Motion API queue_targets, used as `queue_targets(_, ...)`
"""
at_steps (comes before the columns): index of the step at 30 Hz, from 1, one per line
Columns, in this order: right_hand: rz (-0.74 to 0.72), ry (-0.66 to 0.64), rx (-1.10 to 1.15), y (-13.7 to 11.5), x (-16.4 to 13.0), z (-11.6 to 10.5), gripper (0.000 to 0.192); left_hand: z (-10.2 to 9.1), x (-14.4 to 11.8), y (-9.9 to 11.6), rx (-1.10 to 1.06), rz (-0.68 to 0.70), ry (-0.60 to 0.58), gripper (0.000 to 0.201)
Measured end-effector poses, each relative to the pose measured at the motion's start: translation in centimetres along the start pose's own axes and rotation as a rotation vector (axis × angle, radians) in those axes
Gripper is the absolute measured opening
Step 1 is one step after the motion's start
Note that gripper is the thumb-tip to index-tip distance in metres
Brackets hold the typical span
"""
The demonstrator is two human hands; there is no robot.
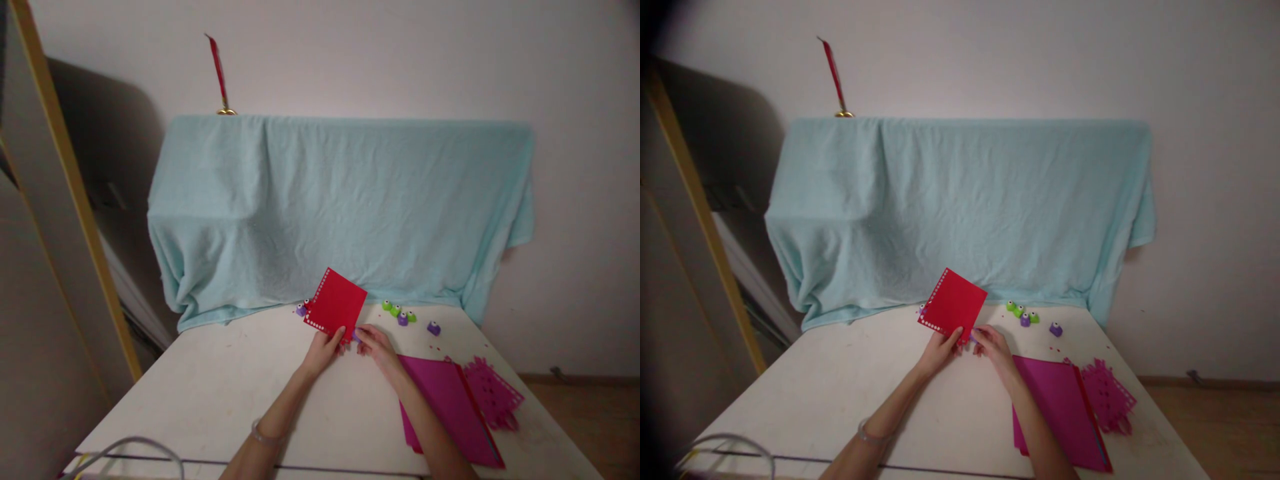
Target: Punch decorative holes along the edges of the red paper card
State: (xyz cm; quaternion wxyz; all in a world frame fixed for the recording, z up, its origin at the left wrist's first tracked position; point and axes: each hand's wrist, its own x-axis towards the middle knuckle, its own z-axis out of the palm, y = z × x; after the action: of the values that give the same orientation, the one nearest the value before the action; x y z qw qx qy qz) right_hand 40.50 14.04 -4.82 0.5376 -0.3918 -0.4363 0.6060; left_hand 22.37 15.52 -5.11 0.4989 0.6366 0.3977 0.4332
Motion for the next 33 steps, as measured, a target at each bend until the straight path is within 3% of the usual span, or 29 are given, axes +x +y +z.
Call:
queue_targets(13, 0.013, -0.035, 0.008, 0.2, 0.3, 0.7, 0.040, -0.6, 1.0, -0.9, -0.057, -0.019, -0.041, 0.052)
queue_targets(21, -0.003, -0.099, 0.019, -0.1, 0.5, 0.4, 0.036, -0.8, 0.7, 0.0, -0.086, 0.025, -0.122, 0.050)
queue_targets(33, -0.001, -0.172, -0.027, -0.2, 0.5, 0.4, 0.040, 0.0, 0.3, 0.5, 0.061, 0.079, -0.020, 0.054)
